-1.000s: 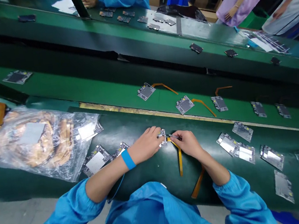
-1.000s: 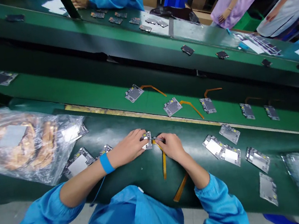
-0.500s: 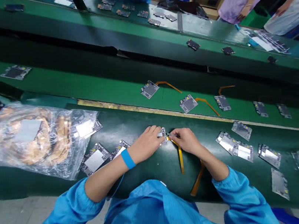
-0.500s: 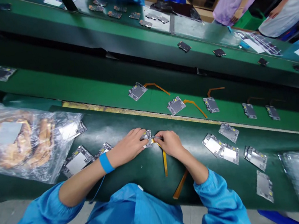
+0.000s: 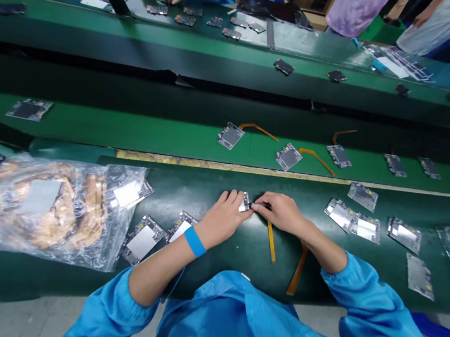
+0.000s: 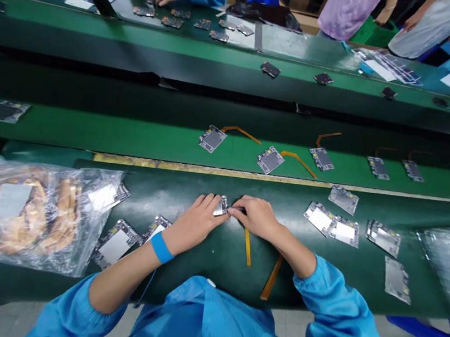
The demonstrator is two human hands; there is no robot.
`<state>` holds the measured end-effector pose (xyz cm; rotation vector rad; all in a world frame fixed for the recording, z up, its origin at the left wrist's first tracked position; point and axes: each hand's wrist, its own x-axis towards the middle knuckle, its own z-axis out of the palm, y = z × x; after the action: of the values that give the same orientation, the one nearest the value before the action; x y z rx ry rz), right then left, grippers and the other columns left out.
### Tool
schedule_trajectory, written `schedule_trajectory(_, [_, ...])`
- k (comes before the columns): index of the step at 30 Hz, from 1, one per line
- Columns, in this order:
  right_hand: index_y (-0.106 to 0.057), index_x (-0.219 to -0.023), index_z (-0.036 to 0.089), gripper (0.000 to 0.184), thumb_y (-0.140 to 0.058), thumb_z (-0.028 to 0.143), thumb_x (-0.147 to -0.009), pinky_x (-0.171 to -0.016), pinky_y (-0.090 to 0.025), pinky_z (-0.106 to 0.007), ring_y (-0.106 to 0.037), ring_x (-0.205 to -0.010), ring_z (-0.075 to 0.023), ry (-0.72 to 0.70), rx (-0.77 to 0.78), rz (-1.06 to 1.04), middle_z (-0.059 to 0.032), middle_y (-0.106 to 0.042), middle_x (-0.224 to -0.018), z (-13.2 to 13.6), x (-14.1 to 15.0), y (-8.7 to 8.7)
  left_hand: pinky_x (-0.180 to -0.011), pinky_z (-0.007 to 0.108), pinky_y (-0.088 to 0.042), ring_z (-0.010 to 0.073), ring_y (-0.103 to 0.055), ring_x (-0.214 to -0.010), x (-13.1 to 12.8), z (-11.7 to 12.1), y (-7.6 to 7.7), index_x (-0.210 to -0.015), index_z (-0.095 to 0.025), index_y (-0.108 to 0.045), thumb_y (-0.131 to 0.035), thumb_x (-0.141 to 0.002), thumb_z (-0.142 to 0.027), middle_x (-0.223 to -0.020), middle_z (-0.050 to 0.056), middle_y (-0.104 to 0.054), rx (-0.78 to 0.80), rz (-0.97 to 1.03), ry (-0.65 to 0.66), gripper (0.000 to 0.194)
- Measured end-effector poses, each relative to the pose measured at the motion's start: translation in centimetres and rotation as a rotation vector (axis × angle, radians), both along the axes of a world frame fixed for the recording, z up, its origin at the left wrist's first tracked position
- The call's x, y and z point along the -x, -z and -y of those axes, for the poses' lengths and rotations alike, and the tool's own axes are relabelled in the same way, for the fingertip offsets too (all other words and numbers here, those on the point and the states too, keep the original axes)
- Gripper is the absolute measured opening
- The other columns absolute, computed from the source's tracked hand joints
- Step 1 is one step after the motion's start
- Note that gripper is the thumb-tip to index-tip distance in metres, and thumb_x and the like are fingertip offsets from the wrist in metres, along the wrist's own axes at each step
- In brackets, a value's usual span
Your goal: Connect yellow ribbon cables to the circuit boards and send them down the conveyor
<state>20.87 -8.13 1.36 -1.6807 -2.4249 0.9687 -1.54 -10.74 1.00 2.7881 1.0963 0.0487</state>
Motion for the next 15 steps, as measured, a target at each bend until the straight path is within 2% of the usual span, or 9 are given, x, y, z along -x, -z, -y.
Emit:
schedule_trajectory(3, [-0.077,-0.100,0.027,0.032,-0.047,0.036,-0.107,-0.073,-0.043,-0.028,-0.068,-0.092,-0.0197,-0.047,-0.022,-0.038,-0.0048,-0.073,-0.106,-0.1,0.0,-0.3,-0.099,0.045,-0.042,0.0306,-0.053,-0.117,0.0,0.0,-0.1,-0.131,-0.024,-0.066,-0.048,-0.099,-0.008,-0.127,0.017,-0.059,0.009,-0.001,-0.003,0.040])
schedule_trajectory(6, [-0.073,-0.107,0.026,0.019,-0.055,0.029,-0.103,-0.074,-0.043,-0.027,-0.067,-0.089,-0.0186,-0.063,-0.023,-0.046,-0.0033,-0.073,-0.102,-0.2,0.5,0.0,-0.099,0.046,-0.042,0.0307,-0.052,-0.119,0.0,0.0,0.0,-0.132,-0.024,-0.065,-0.049,-0.099,-0.009,-0.128,0.016,-0.059,0.006,-0.002,-0.009,0.040])
schedule_trajectory(9, [-0.071,-0.101,0.026,0.011,-0.061,0.026,-0.099,-0.071,-0.042,-0.027,-0.067,-0.087,-0.0184,-0.076,-0.018,-0.027,-0.0021,-0.073,-0.099,-0.3,1.1,0.3,-0.100,0.047,-0.042,0.0317,-0.052,-0.119,0.0,0.0,0.1,-0.131,-0.024,-0.065,-0.049,-0.099,-0.010,-0.128,0.017,-0.058,0.011,0.014,-0.009,0.039])
schedule_trajectory(15, [-0.071,-0.095,0.026,0.009,-0.063,0.028,-0.100,-0.069,-0.039,-0.027,-0.068,-0.087,-0.0190,-0.116,-0.047,0.073,-0.0030,-0.073,-0.102,-0.6,1.0,0.0,-0.102,0.047,-0.040,0.0309,-0.051,-0.121,0.1,0.1,0.4,-0.132,-0.027,-0.065,-0.051,-0.100,-0.012,-0.129,0.017,-0.058,0.038,0.059,-0.030,0.038])
